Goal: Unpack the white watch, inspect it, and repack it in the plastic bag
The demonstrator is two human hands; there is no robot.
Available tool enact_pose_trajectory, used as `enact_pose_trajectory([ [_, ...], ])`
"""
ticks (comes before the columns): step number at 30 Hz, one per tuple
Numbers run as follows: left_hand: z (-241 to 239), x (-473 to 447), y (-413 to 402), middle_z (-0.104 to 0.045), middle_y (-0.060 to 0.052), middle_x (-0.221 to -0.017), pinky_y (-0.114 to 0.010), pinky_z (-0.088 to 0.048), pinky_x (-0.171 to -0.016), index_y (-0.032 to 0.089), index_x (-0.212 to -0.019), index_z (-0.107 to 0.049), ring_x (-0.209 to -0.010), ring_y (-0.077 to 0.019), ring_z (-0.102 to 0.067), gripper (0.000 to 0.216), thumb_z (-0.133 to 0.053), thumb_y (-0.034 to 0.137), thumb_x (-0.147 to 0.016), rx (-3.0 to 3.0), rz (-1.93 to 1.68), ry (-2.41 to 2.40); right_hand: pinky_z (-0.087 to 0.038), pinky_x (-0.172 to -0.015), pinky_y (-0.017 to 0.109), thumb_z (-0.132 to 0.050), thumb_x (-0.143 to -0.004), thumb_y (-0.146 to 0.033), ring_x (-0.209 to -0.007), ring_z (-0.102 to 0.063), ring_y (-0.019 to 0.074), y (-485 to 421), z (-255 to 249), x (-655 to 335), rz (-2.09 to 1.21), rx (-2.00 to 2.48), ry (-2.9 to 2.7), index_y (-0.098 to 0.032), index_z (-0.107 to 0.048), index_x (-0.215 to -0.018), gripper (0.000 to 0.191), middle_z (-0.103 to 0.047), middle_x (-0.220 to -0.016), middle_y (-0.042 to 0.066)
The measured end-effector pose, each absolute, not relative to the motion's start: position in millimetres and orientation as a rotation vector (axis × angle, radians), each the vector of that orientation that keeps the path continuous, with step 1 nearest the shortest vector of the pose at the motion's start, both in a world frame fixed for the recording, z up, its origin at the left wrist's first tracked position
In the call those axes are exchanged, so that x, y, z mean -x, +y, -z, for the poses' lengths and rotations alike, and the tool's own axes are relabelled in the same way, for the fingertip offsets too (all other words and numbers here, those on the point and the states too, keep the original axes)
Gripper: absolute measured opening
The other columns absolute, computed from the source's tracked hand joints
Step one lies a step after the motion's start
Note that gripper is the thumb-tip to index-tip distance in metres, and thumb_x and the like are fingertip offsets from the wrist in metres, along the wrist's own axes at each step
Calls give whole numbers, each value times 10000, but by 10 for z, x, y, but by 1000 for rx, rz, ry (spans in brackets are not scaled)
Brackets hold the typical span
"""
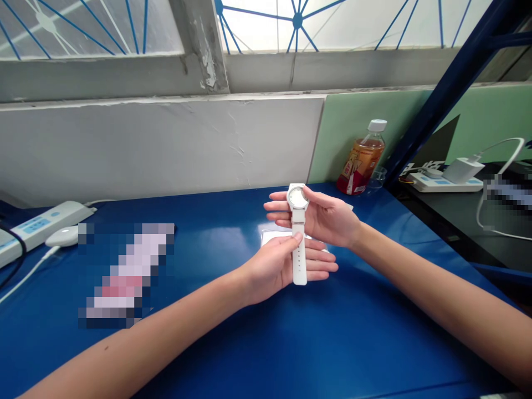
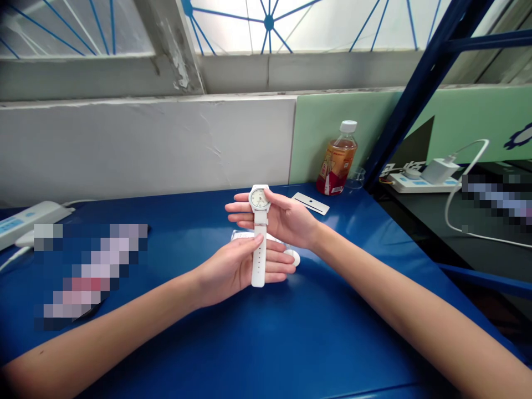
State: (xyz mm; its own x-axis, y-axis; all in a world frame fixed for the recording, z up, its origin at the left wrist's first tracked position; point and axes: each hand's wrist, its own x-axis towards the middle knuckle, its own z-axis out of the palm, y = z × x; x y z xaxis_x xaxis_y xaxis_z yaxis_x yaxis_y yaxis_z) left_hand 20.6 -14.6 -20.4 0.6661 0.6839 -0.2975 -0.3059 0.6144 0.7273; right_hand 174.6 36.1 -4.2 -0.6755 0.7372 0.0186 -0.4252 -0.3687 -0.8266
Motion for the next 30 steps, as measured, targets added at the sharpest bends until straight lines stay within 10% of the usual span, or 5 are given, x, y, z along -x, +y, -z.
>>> enact_pose_trajectory([
  [16, 224, -180, -144, -724, -197, -961, -390, -546, -847, 53, -978, -648, -867, -260, -736, 348, -437, 327, -1024, -707, -621, 561, -458, -998, 376, -267, -957, -322, -928, -680, 204, 362, 2, -1753, -2111, 473, -934, -79, -653, -1152, 496, -739, -982, 112],
  [25, 208, -187, -164, -719, -141, -917, -359, -546, -807, 86, -1110, -617, -806, -231, -733, 277, -565, 324, -977, -763, -684, 452, -542, -728, 191, -714, -852, -330, -685, -652, 104, 446, 111, -1791, -1766, 603, -928, -193, -703, -858, 137, -687, -698, -6],
  [30, 245, -182, -176, -715, -153, -926, -352, -547, -790, 72, -1049, -640, -785, -225, -732, 262, -473, 269, -1005, -770, -627, 427, -536, -883, 244, -695, -869, -364, -838, -698, 137, 391, 94, -1743, -1851, 586, -1036, -166, -734, -907, 206, -743, -819, 40],
])
